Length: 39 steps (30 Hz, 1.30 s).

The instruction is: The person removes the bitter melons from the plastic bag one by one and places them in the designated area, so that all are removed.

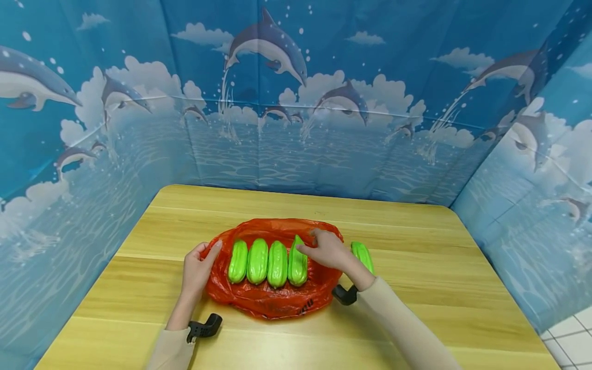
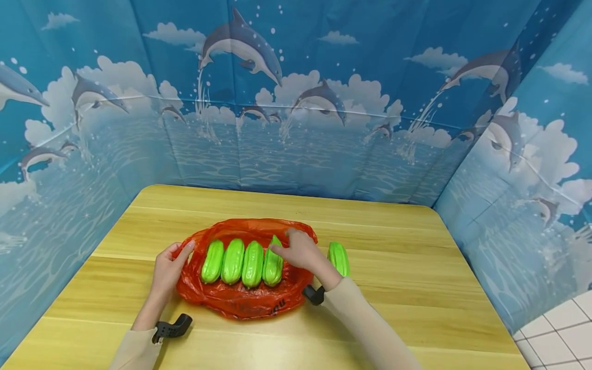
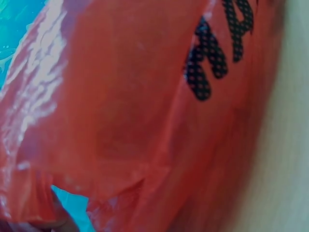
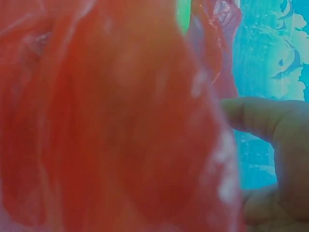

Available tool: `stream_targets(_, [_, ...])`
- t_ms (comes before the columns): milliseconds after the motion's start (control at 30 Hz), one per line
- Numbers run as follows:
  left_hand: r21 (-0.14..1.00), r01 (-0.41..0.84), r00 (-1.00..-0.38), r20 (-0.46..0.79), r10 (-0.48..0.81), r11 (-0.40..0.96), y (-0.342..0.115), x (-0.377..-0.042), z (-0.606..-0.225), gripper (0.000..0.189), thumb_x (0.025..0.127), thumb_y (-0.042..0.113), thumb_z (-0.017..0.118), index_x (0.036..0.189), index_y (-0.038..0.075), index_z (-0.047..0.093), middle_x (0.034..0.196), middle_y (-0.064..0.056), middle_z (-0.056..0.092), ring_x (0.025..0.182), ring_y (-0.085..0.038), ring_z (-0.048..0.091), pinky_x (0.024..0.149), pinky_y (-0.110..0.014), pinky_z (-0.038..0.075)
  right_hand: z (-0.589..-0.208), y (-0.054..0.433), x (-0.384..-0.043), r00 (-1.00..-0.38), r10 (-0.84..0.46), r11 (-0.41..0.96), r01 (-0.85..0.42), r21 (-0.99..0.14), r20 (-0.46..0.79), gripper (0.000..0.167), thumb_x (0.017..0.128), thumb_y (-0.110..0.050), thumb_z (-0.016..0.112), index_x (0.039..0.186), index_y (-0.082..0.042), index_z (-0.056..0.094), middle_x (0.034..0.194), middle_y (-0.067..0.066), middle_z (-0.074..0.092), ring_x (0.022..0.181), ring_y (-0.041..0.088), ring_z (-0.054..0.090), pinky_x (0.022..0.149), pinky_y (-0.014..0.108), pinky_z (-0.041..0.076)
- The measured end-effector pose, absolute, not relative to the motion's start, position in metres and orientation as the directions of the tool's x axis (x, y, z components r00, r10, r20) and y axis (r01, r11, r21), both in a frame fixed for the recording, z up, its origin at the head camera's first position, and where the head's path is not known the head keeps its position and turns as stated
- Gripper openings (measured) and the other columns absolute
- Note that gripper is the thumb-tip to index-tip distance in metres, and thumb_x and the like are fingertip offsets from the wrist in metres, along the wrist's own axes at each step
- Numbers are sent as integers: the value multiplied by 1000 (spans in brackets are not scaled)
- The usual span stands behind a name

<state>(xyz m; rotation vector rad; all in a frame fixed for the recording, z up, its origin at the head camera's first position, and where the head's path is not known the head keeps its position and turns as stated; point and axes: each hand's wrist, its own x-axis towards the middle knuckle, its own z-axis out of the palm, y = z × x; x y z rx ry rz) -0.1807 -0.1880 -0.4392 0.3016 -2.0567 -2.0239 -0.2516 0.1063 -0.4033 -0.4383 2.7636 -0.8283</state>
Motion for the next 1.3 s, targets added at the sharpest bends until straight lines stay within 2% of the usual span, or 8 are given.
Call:
stream_targets(133, [1000,18,-949,22,-313,15,-189,-181,-440,37,93,25,63,91,-11,56,70,-11,54,59,-13,54,51,-22,48,-404,104,-254,-919,-350,811,-202,-549,-179,69,90,-45,62,133,5,45,118,18,57,97,27,58,81,44,48])
stream_targets(333, [1000,0,-949,0,-316,2,-191,-180,-442,36,92,27,65,89,-8,57,69,-9,54,59,-13,54,52,-22,48,-403,98,-258,-901,-352,843,-186,-505,-255,75,91,-48,59,139,6,39,134,22,47,118,36,49,93,49,42])
stream_targets(567, [1000,16,-944,19,-330,13,-189,-181,-442,33,93,23,64,89,-10,57,68,-8,54,58,-11,53,50,-21,46,-408,96,-262,-890,-347,862,-179,-474,-294,77,90,-50,58,138,8,39,134,25,46,119,38,48,93,49,42])
stream_targets(967, [999,-10,-951,3,-309,40,-187,-180,-441,35,93,26,63,90,-8,57,72,-11,53,61,-13,52,52,-21,46,-423,95,-267,-891,-316,866,-131,-483,-325,84,88,-55,59,138,9,38,136,25,44,121,38,46,94,48,42])
stream_targets(1200, [998,3,-948,23,-318,62,-196,-191,-470,44,89,40,65,91,-3,58,72,-7,54,62,-14,53,52,-22,47,-428,93,-268,-890,-321,858,-129,-498,-323,83,86,-54,62,135,10,41,132,26,47,117,37,49,91,48,43])
stream_targets(1300, [997,6,-947,31,-319,79,-197,-190,-471,44,89,41,65,90,-2,58,73,-7,54,62,-14,53,52,-23,47,-430,93,-268,-892,-326,860,-143,-490,-312,82,86,-54,62,133,10,43,129,26,49,114,36,51,89,47,45])
